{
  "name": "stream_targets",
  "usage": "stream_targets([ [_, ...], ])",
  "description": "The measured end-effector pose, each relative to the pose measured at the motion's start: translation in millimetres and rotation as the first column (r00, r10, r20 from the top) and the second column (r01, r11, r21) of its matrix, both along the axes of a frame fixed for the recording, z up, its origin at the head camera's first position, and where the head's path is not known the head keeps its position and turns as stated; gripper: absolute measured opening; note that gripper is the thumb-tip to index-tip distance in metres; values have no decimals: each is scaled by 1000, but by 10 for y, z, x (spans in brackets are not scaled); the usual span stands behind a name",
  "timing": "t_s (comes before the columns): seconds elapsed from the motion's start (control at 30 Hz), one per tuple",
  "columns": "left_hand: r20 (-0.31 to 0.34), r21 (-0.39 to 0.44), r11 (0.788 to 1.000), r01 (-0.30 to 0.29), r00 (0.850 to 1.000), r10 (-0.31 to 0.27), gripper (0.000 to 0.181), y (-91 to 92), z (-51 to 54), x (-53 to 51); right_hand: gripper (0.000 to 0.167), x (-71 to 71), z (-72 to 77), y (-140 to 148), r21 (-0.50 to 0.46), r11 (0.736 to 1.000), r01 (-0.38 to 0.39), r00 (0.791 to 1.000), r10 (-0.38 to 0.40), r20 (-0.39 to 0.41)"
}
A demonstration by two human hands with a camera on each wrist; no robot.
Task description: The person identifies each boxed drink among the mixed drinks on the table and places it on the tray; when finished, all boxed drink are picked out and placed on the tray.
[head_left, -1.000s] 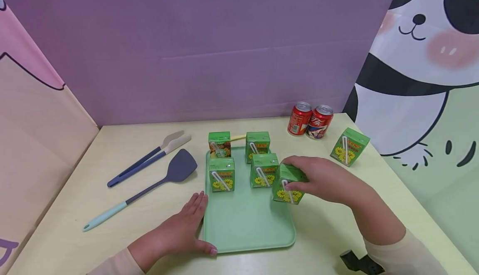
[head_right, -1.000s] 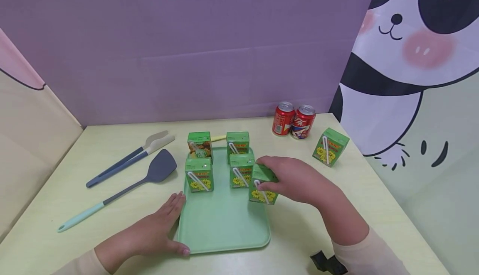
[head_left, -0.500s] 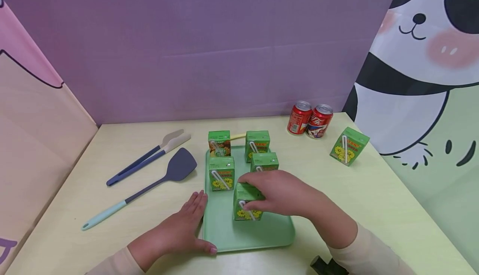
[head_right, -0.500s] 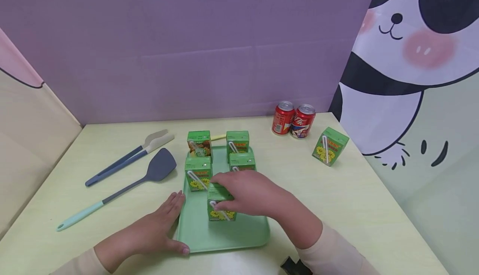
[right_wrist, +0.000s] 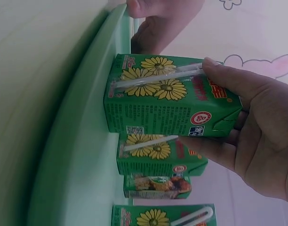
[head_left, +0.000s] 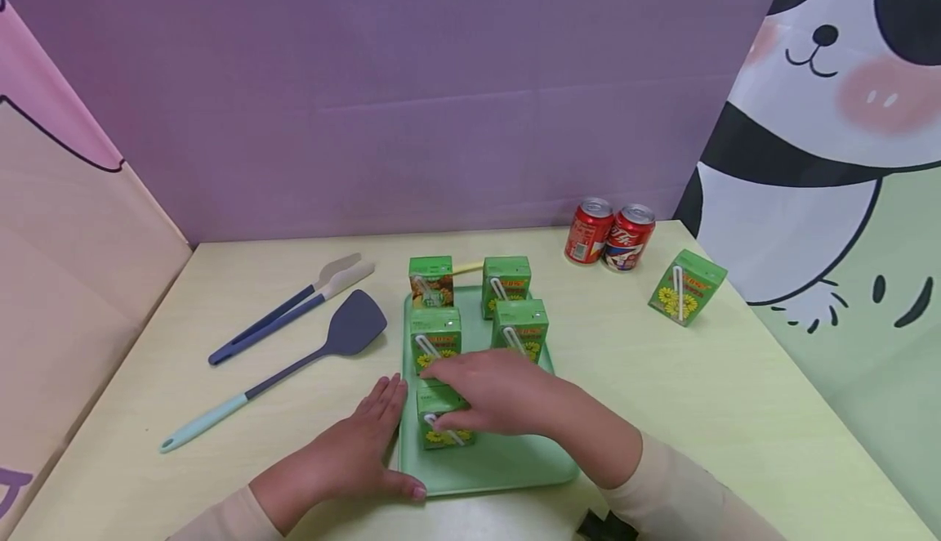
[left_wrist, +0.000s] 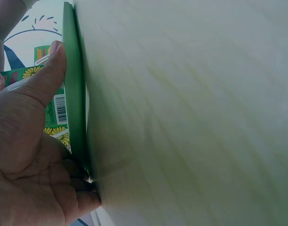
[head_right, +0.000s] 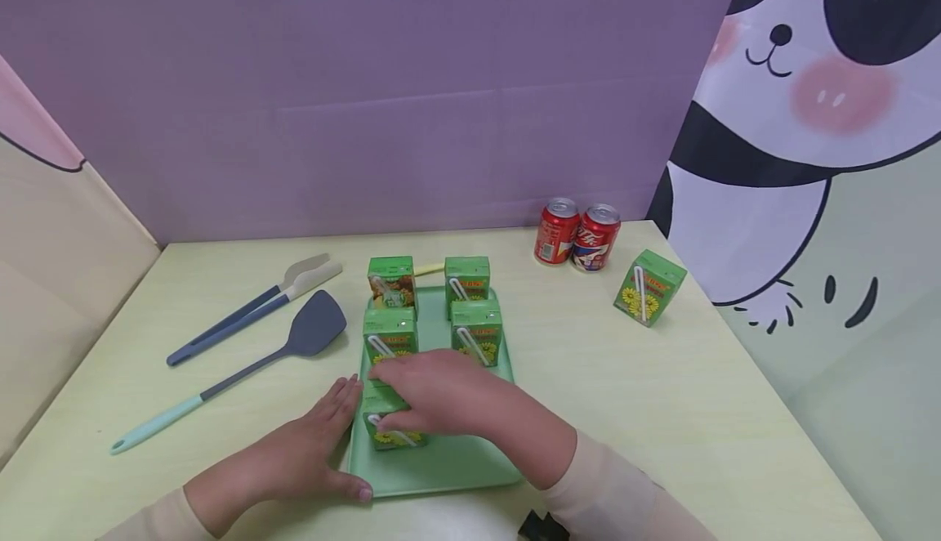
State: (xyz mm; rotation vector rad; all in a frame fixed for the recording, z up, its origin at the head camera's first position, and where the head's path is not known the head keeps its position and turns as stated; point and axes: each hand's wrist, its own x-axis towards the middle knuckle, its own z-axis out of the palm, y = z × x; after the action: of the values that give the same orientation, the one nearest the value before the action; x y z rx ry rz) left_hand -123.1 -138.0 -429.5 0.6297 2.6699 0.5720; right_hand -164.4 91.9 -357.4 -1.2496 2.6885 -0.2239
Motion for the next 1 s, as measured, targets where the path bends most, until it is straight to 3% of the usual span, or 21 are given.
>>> stream_targets([
  [0.5,4,1,1000,-5,1000,5,132,1,4,-5,60,22,-44,-44,-4,1000,5,1000,-4,28],
  [0.67,8,4,1000,-6,1000,6,131,0,3,-4,66,18,-16,-15,-21,1000,11,997,-9,78],
  [0.83,5,3,1000,-8,1000,8,132,0,-10,-9,72,-30,129,151,-108,992,70,993,-60,100],
  [1.0,5,5,1000,-17,1000,17,134,3,-19,-6,67,-144,353,507,-220,959,178,984,-177,25],
])
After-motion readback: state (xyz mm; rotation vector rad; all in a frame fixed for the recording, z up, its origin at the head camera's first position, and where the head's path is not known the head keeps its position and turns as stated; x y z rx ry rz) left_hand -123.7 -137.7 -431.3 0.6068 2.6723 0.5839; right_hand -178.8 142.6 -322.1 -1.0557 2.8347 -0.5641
